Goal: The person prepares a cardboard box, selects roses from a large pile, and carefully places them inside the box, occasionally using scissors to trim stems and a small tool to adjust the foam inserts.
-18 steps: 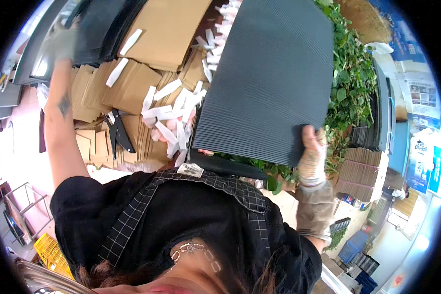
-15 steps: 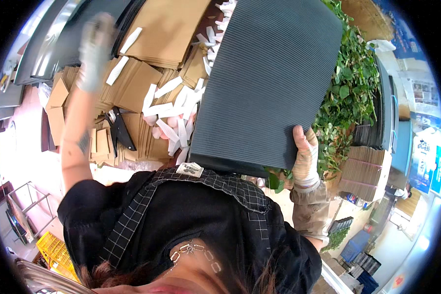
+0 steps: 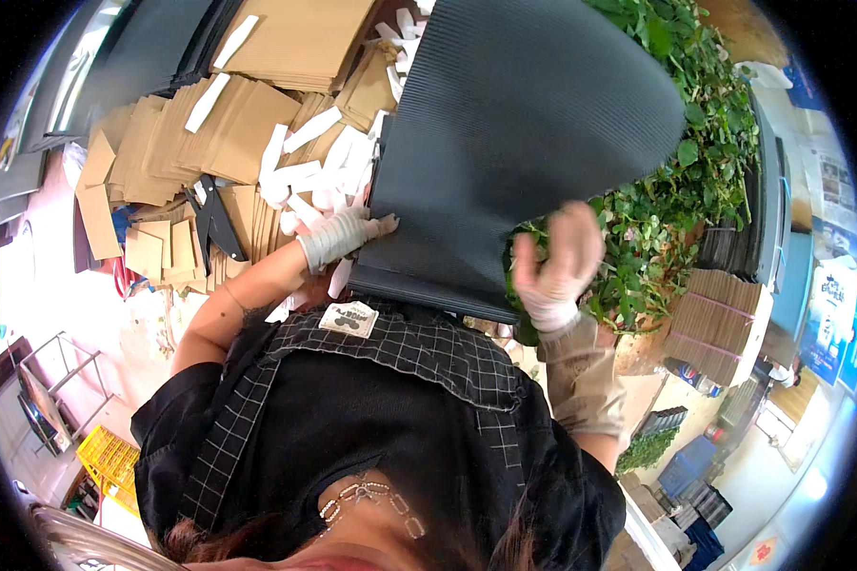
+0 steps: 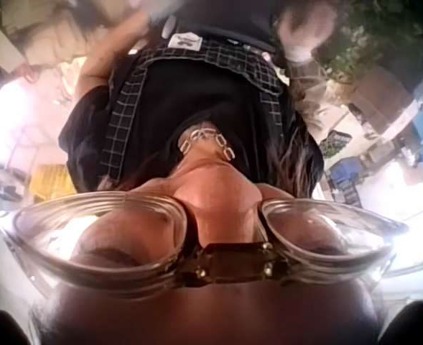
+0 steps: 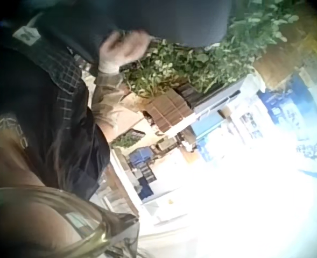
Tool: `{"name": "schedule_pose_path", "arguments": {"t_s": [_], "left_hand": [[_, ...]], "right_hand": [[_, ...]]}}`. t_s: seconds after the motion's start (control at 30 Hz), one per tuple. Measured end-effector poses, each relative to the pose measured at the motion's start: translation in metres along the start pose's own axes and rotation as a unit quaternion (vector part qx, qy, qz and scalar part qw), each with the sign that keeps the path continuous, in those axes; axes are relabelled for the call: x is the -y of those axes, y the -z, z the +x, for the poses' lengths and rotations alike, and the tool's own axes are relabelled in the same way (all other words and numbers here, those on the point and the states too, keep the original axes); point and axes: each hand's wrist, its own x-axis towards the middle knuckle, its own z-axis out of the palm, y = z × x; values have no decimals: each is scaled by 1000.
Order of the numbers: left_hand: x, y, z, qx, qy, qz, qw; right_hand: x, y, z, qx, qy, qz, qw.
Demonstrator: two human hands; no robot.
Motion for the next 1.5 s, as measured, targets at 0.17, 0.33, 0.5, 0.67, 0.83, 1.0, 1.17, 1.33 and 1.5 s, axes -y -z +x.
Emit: {"name": "schedule_pose_path", "arguments": {"t_s": [0.17, 0.33, 0.5, 0.67, 0.83, 1.0, 1.17, 1.33, 1.5], "left_hand": [[-23, 5, -14, -16, 82, -186, 979], [21, -15, -8, -9, 34, -153, 988], [23, -24, -18, -23, 46, -381, 923], [25, -15, -19, 11, 121, -250, 961], [11, 1, -31, -29, -4, 65, 997], [-47, 25, 3, -472, -226, 43, 851], [-50, 29, 21, -523, -305, 32, 795], [-22, 24, -32, -118, 25, 15, 993], [1, 0, -37, -58, 10, -132, 990]], "right_hand": [[27, -77, -4, 388, 107, 178, 898], [21, -102, -21, 471, 117, 193, 853], [29, -91, -7, 457, 111, 196, 861], [31, -103, -19, 474, 77, 186, 857], [32, -104, -24, 473, 79, 197, 855], [31, -105, -29, 453, 116, 171, 867], [28, -109, -29, 420, 121, 165, 884], [30, -105, -21, 437, 104, 171, 877], [31, -97, -17, 433, 97, 188, 876]]}}
